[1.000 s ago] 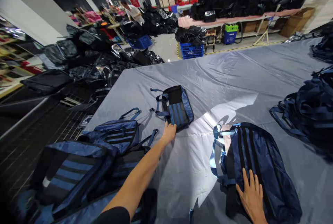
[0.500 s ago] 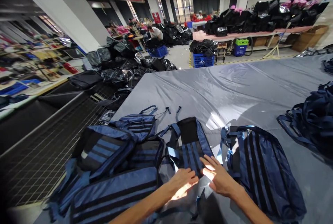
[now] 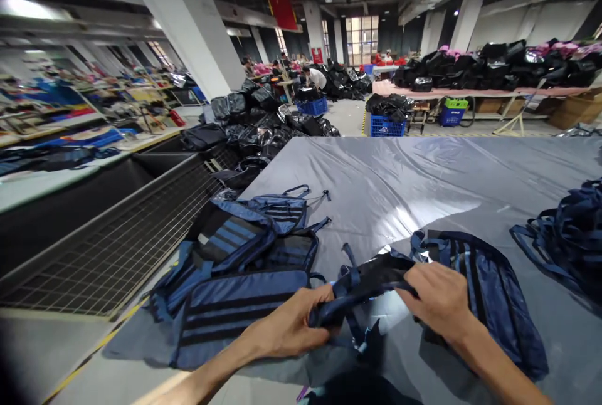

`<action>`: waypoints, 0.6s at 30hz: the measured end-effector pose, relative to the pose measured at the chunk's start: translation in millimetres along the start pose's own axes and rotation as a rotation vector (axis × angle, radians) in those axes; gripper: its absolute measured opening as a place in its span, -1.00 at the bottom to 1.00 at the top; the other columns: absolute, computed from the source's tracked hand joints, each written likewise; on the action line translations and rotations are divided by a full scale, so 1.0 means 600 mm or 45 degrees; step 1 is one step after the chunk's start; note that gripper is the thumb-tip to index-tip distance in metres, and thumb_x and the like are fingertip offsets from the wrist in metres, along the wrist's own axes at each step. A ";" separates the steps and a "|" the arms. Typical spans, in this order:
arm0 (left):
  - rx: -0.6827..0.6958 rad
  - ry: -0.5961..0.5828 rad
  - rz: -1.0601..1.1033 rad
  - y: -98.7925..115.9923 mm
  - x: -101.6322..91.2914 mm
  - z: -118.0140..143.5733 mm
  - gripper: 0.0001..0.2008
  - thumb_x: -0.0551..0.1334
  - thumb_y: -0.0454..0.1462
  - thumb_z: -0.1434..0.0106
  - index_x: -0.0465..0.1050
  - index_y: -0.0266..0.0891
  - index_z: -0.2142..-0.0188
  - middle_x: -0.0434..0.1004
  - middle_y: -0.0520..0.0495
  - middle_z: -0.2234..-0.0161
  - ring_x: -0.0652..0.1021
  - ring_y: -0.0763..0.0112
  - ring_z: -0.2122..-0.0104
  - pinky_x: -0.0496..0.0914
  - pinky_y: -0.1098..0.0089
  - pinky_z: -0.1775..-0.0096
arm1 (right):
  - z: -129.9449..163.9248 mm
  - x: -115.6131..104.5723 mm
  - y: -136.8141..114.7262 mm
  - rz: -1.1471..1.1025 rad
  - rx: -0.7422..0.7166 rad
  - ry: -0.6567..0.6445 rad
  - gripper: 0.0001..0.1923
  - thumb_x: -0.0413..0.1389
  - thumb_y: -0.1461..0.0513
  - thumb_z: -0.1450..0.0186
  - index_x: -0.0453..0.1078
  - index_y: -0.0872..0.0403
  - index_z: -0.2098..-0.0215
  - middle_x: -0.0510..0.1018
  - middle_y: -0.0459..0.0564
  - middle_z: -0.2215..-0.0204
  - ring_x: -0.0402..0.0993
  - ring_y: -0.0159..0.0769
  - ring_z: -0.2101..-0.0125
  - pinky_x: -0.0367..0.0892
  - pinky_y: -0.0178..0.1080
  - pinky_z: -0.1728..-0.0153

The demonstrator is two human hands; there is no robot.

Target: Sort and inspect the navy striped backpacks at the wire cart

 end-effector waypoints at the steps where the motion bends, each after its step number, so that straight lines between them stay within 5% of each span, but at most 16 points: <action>1: 0.073 0.079 -0.036 0.013 -0.014 0.003 -0.92 0.32 -0.27 -0.32 0.46 -0.05 0.22 0.51 0.19 0.48 0.47 0.44 0.52 0.26 0.42 0.47 | -0.010 -0.020 -0.001 0.007 0.077 0.028 -0.57 0.21 0.08 -0.53 0.35 -0.02 0.49 0.41 -0.20 0.62 0.33 -0.40 0.57 0.15 -0.24 0.43; 3: 0.285 0.348 -0.212 0.037 -0.053 0.007 -0.90 0.19 -0.32 -0.39 0.45 -0.07 0.18 0.55 0.11 0.41 0.51 0.40 0.46 0.30 0.40 0.40 | -0.023 -0.049 -0.006 -0.101 0.282 -0.028 -0.49 0.23 -0.01 -0.51 0.28 -0.03 0.54 0.30 -0.24 0.67 0.22 -0.41 0.63 0.09 -0.24 0.52; 5: 0.458 0.660 -0.501 0.050 -0.094 0.012 -0.84 0.12 -0.33 -0.46 0.46 -0.10 0.12 0.58 0.02 0.34 0.57 0.35 0.38 0.37 0.39 0.33 | -0.026 -0.063 -0.017 -0.375 0.492 -0.272 -0.47 0.22 -0.03 -0.51 0.25 -0.03 0.54 0.31 -0.24 0.65 0.23 -0.40 0.63 0.12 -0.28 0.57; 8: 0.493 1.006 -0.777 0.044 -0.142 0.016 -0.81 0.11 -0.31 -0.46 0.45 -0.13 0.02 0.58 0.01 0.34 0.60 0.34 0.38 0.41 0.42 0.32 | -0.018 -0.079 -0.040 -0.846 0.684 -0.636 -0.66 0.29 -0.05 -0.44 0.44 -0.04 0.35 0.59 -0.15 0.42 0.52 -0.28 0.44 0.42 -0.31 0.47; 10: 0.447 1.154 -0.869 0.032 -0.159 0.020 -0.75 0.14 -0.31 -0.41 0.45 -0.16 -0.04 0.56 0.05 0.40 0.58 0.36 0.46 0.39 0.43 0.36 | -0.013 -0.091 -0.045 -1.010 0.701 -0.679 -0.65 0.40 -0.07 -0.31 0.52 -0.05 0.14 0.70 -0.03 0.23 0.65 -0.15 0.26 0.59 -0.23 0.32; 12: 0.422 1.267 -0.969 0.021 -0.164 0.028 -0.69 0.14 -0.35 -0.33 0.48 -0.18 -0.04 0.51 0.09 0.50 0.54 0.36 0.53 0.33 0.41 0.42 | -0.010 -0.095 -0.040 -0.963 0.674 -0.637 -0.63 0.41 -0.03 -0.30 0.52 -0.07 0.06 0.71 -0.01 0.17 0.68 -0.13 0.22 0.62 -0.21 0.28; 14: 0.456 1.312 -1.032 0.016 -0.161 0.038 -0.65 0.12 -0.41 -0.26 0.51 -0.18 0.01 0.47 0.11 0.56 0.51 0.36 0.57 0.28 0.39 0.45 | -0.013 -0.091 -0.030 -0.733 0.609 -0.508 -0.83 0.30 0.05 -0.40 0.49 -0.08 0.16 0.66 -0.10 0.31 0.62 -0.24 0.37 0.54 -0.29 0.38; 18: 0.580 1.189 -0.864 0.021 -0.153 0.054 -0.71 0.11 -0.39 -0.32 0.53 -0.16 0.06 0.52 0.10 0.54 0.52 0.39 0.58 0.33 0.41 0.43 | -0.033 -0.098 -0.011 -0.124 0.431 0.036 -0.83 0.12 0.15 -0.49 0.42 -0.07 0.30 0.57 -0.10 0.41 0.53 -0.27 0.42 0.39 -0.27 0.39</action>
Point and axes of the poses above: each hand's wrist, its own z-axis away from the middle knuckle, its own x-axis out of the palm, y = z × x, the point moved 4 cm from there along -z, towards the middle knuckle
